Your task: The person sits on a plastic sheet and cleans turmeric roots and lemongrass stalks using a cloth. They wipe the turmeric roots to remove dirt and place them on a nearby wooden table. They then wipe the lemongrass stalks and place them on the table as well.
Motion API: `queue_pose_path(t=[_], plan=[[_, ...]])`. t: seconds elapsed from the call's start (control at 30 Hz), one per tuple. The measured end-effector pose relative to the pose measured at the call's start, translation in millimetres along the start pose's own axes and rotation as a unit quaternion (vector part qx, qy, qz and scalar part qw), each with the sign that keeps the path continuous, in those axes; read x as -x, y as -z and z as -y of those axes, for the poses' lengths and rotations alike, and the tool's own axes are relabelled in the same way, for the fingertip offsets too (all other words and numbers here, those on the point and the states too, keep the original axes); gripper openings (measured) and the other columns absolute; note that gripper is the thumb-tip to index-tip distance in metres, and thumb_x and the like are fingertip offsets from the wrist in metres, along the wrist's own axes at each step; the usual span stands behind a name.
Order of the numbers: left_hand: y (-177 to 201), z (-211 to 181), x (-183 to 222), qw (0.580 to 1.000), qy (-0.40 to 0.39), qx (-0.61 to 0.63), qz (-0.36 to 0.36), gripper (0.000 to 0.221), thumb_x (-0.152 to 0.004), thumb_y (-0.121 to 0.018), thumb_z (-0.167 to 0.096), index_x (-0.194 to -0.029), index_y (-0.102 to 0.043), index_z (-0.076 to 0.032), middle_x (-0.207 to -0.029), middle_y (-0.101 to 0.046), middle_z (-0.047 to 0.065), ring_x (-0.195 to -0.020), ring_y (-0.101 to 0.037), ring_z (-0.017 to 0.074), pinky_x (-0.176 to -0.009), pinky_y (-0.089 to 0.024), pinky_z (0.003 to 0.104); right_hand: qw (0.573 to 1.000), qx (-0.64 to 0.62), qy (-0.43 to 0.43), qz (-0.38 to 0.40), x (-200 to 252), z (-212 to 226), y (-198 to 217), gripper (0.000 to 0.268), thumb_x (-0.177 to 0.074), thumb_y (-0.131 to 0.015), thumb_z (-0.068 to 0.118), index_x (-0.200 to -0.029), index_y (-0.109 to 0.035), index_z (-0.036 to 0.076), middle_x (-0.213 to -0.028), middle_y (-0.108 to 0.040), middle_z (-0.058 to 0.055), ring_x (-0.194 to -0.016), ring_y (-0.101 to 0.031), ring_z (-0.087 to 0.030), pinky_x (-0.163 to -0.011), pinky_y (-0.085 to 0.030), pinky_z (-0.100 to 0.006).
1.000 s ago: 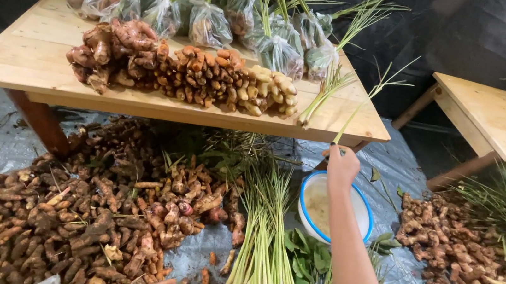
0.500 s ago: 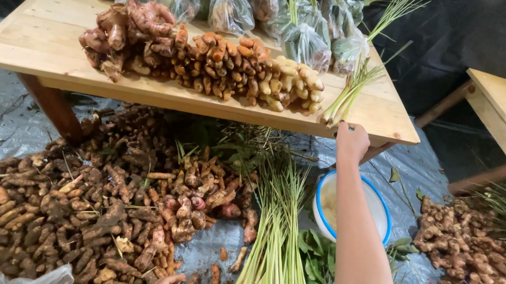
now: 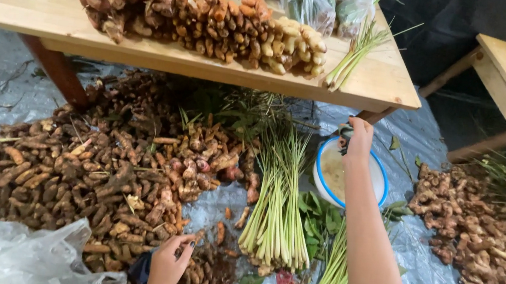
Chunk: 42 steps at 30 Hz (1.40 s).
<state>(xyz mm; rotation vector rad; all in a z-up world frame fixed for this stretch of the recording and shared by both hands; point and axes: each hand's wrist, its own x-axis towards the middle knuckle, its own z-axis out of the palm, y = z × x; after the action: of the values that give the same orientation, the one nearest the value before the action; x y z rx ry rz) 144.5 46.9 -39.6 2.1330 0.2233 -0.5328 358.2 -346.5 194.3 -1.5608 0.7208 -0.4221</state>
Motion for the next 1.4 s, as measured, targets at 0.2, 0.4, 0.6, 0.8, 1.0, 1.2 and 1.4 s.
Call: queue_pose_path(t=[0.2, 0.4, 0.6, 0.8, 1.0, 1.2, 1.4], plan=[[-19.9, 21.3, 19.8, 0.982, -0.162, 0.033, -0.091, 0.029, -0.095, -0.063, -0.026, -0.121, -0.075, -0.019, -0.106, -0.079, -0.002, -0.094, -0.076, 0.0148, -0.081, -0.061, 0.036, 0.956, 0.245, -0.131, 0.095, 97.2, -46.5, 27.2, 0.024, -0.102, -0.057, 0.036, -0.092, -0.063, 0.015, -0.102, -0.058, -0.004, -0.09, -0.047, -0.023, -0.088, -0.04, -0.041], [-17.1, 6.3, 44.4, 0.959, -0.231, 0.044, -0.156, 0.019, -0.092, -0.07, -0.017, -0.108, -0.08, -0.018, -0.101, -0.079, 0.004, -0.099, -0.074, 0.0252, -0.089, -0.06, 0.038, 0.877, 0.443, 0.017, 0.186, 118.9, -235.1, 73.7, 0.021, -0.085, -0.074, 0.029, -0.104, -0.078, 0.024, -0.098, -0.076, -0.005, -0.092, -0.073, -0.026, -0.079, -0.06, -0.038], [-26.8, -5.2, 61.4, 0.939, -0.278, 0.074, -0.188, 0.017, -0.088, -0.074, -0.016, -0.102, -0.082, -0.022, -0.095, -0.08, 0.0, -0.093, -0.074, 0.022, -0.084, -0.059, 0.034, 0.828, 0.516, 0.035, 0.214, 174.6, -250.1, 78.5, 0.036, -0.089, -0.077, 0.034, -0.109, -0.074, 0.005, -0.094, -0.073, -0.016, -0.081, -0.075, -0.03, -0.065, -0.062, -0.042], [-21.9, -32.4, 102.0, 0.947, -0.262, 0.091, -0.163, 0.015, -0.087, -0.074, -0.016, -0.099, -0.083, -0.021, -0.09, -0.08, 0.001, -0.089, -0.075, 0.0237, -0.081, -0.06, 0.035, 0.847, 0.486, -0.03, 0.213, 124.0, -295.8, 76.2, 0.048, -0.089, -0.071, 0.031, -0.111, -0.071, -0.012, -0.078, -0.069, -0.02, -0.053, -0.067, -0.024, -0.044, -0.053, -0.04], [-40.2, -35.1, 104.0, 0.968, -0.178, 0.156, -0.087, 0.02, -0.091, -0.07, -0.018, -0.104, -0.084, -0.022, -0.094, -0.081, 0.003, -0.088, -0.075, 0.0232, -0.082, -0.059, 0.036, 0.95, 0.08, -0.237, 0.189, 211.0, -185.9, 79.2, 0.024, -0.07, -0.072, 0.013, -0.079, -0.06, -0.005, -0.063, -0.046, -0.013, -0.05, -0.047, -0.023, -0.042, -0.038, -0.035], [-59.9, -63.1, 114.1, 0.98, -0.052, 0.184, 0.049, 0.034, -0.097, -0.059, -0.032, -0.117, -0.081, -0.015, -0.111, -0.079, 0.011, -0.105, -0.073, 0.0288, -0.095, -0.054, 0.039, 0.929, -0.007, -0.266, 0.258, 259.6, -243.2, 88.5, 0.014, -0.071, -0.076, 0.009, -0.073, -0.065, 0.0, -0.054, -0.048, -0.009, -0.043, -0.049, -0.019, -0.042, -0.033, -0.024], [-106.7, -44.9, 89.2, 0.974, -0.029, 0.206, 0.084, 0.032, -0.089, -0.07, -0.04, -0.087, -0.078, -0.009, -0.065, -0.072, 0.011, -0.046, -0.068, 0.022, -0.045, -0.057, 0.028, 0.925, 0.05, -0.229, 0.298, 319.3, -275.7, 91.7, 0.015, -0.076, -0.077, 0.014, -0.087, -0.077, 0.004, -0.072, -0.063, -0.008, -0.064, -0.06, -0.019, -0.054, -0.05, -0.029]])
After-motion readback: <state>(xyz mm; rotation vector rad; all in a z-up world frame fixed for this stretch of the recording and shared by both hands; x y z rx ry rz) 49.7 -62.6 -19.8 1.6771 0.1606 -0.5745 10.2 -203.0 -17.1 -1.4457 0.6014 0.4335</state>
